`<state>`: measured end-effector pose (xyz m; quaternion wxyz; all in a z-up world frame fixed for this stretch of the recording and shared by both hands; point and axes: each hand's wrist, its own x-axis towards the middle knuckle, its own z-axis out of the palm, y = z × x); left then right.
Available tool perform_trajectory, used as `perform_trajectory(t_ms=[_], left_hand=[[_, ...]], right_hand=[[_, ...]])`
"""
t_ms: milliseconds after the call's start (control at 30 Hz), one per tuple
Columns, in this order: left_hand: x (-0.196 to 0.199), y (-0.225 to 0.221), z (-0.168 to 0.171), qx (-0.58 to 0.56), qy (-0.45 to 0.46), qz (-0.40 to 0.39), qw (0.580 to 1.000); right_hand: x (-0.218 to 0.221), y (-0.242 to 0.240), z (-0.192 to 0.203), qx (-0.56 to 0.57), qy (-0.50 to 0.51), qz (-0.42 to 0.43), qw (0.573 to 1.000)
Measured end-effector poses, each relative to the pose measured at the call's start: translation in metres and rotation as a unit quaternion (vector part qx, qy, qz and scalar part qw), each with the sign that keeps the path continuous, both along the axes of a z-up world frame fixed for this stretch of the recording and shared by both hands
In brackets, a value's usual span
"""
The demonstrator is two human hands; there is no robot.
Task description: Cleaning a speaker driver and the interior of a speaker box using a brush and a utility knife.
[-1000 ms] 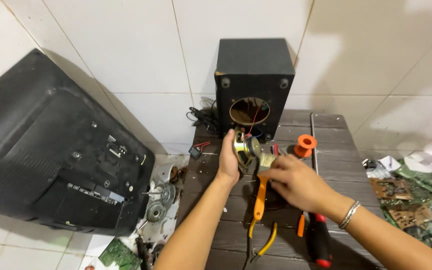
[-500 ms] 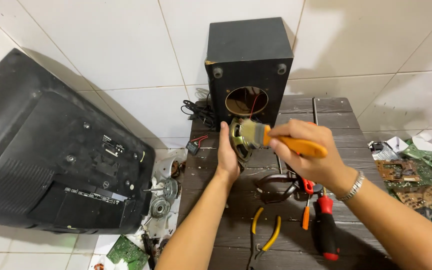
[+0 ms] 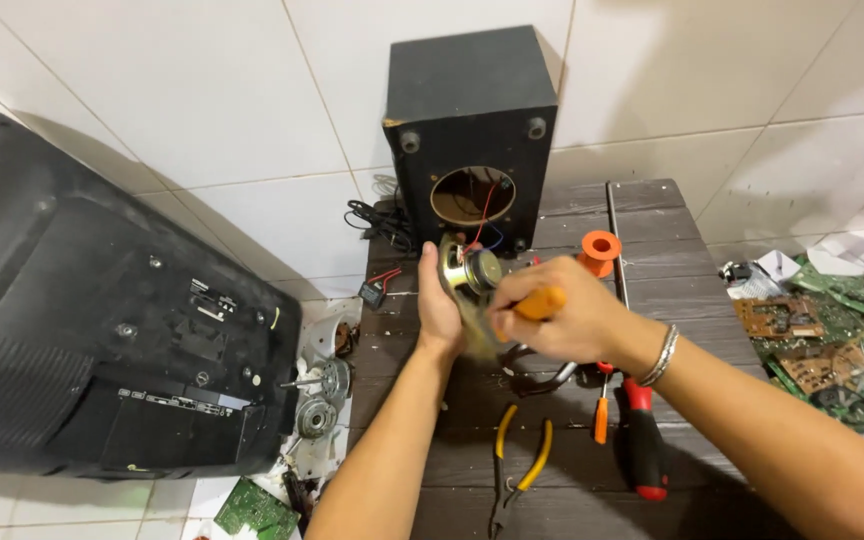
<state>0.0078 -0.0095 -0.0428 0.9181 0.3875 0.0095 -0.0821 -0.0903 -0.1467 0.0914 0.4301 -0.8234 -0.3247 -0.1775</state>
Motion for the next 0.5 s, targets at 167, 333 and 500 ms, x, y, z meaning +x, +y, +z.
perform_trajectory(t_ms=[167,333,500], left_hand=[[-0.001,0.0,0.001,-0.03,0.024,0.02,0.999],[0.001,-0.005,-0.008,0.0,0.02,0.029,0.999],[-0.009,-0.001,0.019,-0.047,0.043,0.025,0.998]], right_hand=[[-0.003,-0.015,-0.005,-0.047,-0.062,0.011,0.997],[-0.016,-0.013,0.005,-0.153,-0.144,-0.042,0.977],[-0.003,-0.031,-0.03,-0.236,-0.094,-0.103,0.962]])
